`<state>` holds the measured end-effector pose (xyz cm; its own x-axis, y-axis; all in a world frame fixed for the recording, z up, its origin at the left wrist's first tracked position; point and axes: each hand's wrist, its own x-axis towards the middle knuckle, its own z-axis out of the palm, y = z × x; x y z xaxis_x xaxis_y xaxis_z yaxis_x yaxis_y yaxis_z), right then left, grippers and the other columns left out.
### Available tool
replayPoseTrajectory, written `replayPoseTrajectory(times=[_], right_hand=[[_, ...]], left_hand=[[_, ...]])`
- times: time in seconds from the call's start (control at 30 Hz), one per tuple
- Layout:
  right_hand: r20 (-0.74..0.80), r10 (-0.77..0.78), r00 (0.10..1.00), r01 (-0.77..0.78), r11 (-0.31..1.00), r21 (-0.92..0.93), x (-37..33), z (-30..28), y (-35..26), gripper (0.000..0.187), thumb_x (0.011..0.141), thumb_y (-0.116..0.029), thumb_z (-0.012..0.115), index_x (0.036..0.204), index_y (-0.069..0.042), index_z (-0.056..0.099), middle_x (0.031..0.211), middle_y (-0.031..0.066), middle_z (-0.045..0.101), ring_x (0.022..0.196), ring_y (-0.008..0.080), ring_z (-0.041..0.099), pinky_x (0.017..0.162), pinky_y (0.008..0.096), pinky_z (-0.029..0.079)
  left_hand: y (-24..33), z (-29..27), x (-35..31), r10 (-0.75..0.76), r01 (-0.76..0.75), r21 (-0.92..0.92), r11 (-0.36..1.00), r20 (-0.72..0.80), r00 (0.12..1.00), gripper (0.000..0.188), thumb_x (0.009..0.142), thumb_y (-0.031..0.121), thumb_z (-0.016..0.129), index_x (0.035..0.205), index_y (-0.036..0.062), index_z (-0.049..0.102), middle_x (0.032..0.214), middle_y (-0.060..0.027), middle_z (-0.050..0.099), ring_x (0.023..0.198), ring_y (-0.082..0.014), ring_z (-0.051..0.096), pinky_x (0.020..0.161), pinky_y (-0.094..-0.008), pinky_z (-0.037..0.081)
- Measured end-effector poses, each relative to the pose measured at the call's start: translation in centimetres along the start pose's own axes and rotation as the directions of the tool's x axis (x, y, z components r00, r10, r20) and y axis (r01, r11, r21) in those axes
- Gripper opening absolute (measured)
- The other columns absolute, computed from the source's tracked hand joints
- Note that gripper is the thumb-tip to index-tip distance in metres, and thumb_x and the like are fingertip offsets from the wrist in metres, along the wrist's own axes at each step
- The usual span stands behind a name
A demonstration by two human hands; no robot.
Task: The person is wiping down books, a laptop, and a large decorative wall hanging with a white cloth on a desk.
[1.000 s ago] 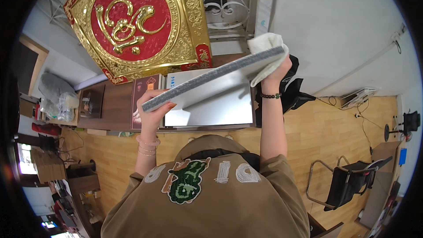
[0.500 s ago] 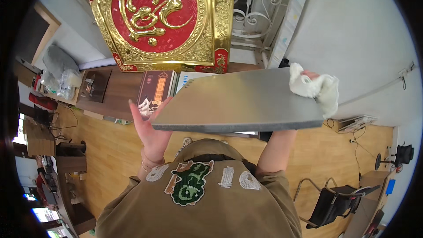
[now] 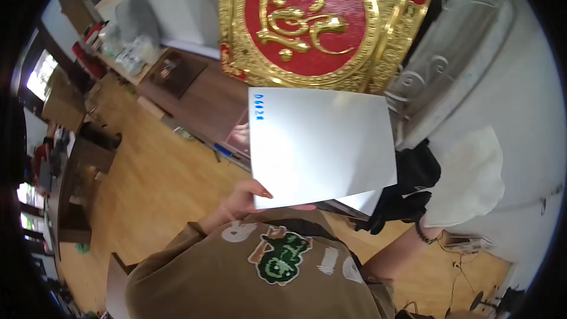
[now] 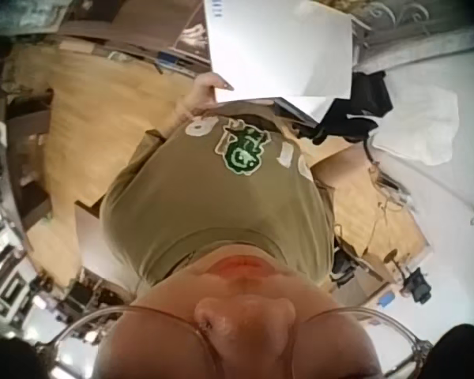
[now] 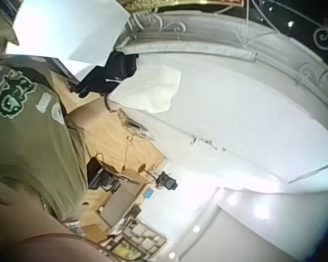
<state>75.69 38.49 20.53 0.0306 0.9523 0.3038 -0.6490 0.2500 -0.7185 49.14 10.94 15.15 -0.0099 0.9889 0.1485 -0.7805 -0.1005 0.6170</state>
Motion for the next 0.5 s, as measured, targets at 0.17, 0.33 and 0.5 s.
replayPoseTrajectory(times=[0.17, 0.33, 0.5], right_hand=[[0.712, 0.175, 0.68, 0.712, 0.072, -0.698, -9.9, 11.7, 5.1, 0.055, 0.095, -0.023, 0.047, 0.145, -0.001, 0.036, 0.15, 0.0181, 0.035, 0.14, 0.0341, 0.03, 0.115, 0.0438, 0.022], [0.936, 0.34, 0.093, 0.861, 0.444, -0.247, -17.0, 18.6, 7.2, 0.069, 0.081, -0.041, 0.062, 0.143, -0.016, 0.044, 0.152, 0.0157, 0.034, 0.141, 0.0422, 0.025, 0.116, 0.054, 0.014], [0.863, 0.211, 0.459, 0.837, 0.222, -0.5, -13.7, 22.7, 10.0, 0.06, 0.083, -0.023, 0.054, 0.141, -0.015, 0.046, 0.151, 0.0133, 0.036, 0.14, 0.0402, 0.026, 0.115, 0.054, 0.013]], left_hand=[[0.7, -2.8, -2.3, -0.022, -0.004, -0.434, 0.901, -0.055, 0.998, 0.064, 0.069, 0.001, 0.048, 0.132, -0.0109, 0.043, 0.136, -0.024, 0.048, 0.129, -0.0376, 0.044, 0.111, -0.0458, 0.035], [1.1, -9.6, -6.6, -0.128, 0.106, -0.265, 0.958, -0.068, 0.989, 0.059, 0.064, 0.005, 0.051, 0.121, -0.0079, 0.054, 0.12, -0.0206, 0.06, 0.115, -0.0351, 0.056, 0.102, -0.0404, 0.043], [4.9, -13.1, -10.5, -0.223, 0.194, -0.157, 0.968, -0.19, 0.956, 0.06, 0.062, 0.005, 0.052, 0.12, -0.0072, 0.056, 0.117, -0.02, 0.061, 0.112, -0.0346, 0.057, 0.1, -0.0399, 0.044]])
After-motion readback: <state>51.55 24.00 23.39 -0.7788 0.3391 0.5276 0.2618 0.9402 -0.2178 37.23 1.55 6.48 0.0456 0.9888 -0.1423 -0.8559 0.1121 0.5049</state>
